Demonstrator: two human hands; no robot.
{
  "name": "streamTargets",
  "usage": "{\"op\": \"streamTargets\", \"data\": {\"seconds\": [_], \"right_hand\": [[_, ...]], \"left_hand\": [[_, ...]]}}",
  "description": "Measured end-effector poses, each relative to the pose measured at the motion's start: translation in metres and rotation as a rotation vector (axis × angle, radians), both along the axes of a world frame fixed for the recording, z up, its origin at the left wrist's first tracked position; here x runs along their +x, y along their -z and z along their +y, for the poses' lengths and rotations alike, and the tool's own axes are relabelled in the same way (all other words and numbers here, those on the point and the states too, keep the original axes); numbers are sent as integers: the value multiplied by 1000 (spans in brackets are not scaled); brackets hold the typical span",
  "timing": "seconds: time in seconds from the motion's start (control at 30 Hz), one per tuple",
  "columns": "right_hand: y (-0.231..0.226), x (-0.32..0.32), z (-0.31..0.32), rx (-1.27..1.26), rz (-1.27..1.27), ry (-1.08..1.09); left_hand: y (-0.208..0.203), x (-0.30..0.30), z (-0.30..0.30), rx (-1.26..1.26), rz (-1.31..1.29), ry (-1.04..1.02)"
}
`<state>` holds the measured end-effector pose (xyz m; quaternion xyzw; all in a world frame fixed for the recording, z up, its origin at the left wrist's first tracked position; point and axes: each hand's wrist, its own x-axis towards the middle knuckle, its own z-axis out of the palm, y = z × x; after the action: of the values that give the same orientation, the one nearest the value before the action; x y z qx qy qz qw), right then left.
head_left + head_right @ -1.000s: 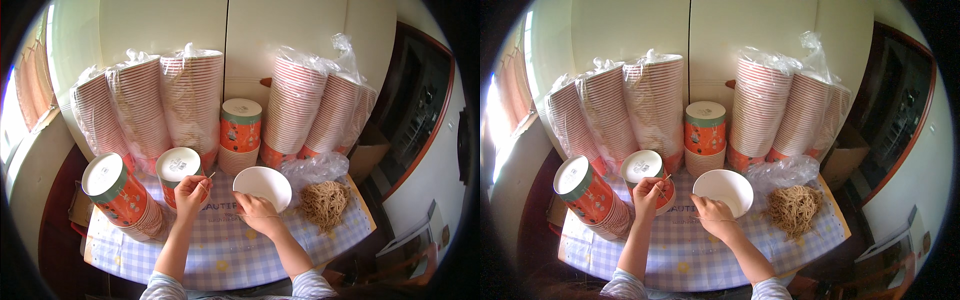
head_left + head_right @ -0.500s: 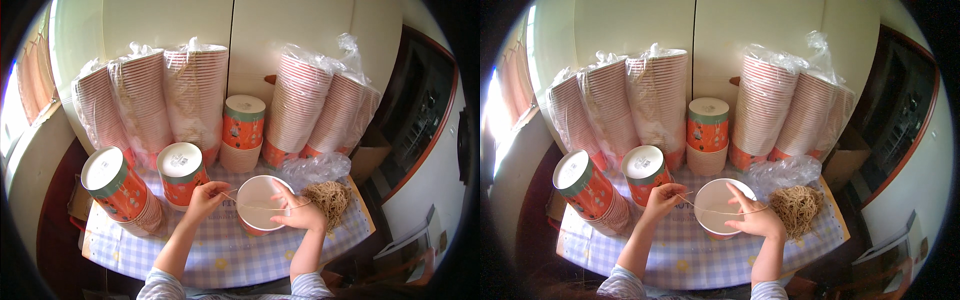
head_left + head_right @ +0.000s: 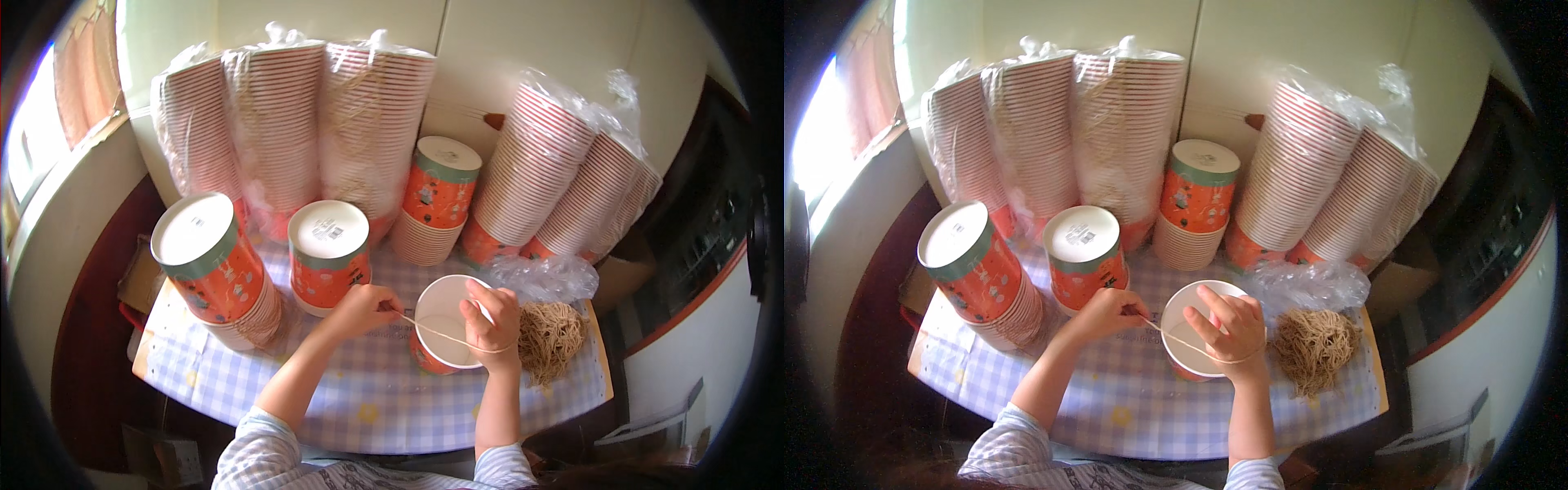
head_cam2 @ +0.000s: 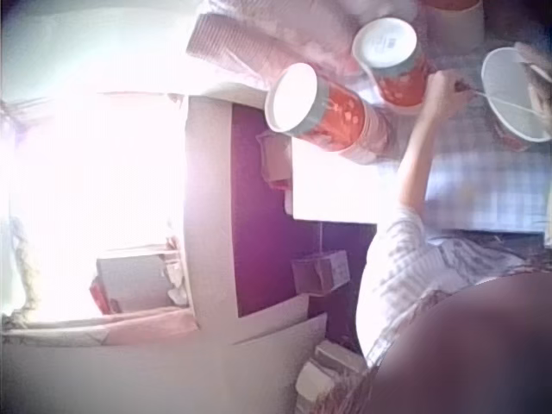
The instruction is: Manually stringing and organizing paper bowls as part of a manufacturing or packaging process.
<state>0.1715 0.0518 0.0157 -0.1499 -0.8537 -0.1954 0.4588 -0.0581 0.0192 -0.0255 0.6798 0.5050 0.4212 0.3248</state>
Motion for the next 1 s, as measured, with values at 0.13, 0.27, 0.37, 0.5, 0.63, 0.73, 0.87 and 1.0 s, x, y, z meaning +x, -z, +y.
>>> {"op": "streamTargets", "data": {"seconds": [0.13, 0.27, 0.37, 0.5, 0.63, 0.73, 0.87, 1.0], "right_hand": [[2, -9, -8, -247, 21, -131], [-1, -22, -18, -545, -104, -174], [0, -22, -21, -611, -216, -78], [2, -18, -19, -650, -257, -53], [4, -16, -15, -712, -325, -7], [5, -16, -13, -746, -332, 19], [5, -17, -12, -768, -336, 4], [4, -16, -11, -782, -376, 21]], "left_hand": [[3, 6, 3, 38, 172, 70], [9, 2, 3, -16, 206, 126], [5, 4, 1, -8, 195, 171], [3, 9, 0, 37, 179, 178], [5, 10, -2, 38, 196, 156], [6, 13, 0, 13, 206, 136], [14, 12, 1, 29, 195, 114], [18, 14, 3, 62, 211, 122]]}}
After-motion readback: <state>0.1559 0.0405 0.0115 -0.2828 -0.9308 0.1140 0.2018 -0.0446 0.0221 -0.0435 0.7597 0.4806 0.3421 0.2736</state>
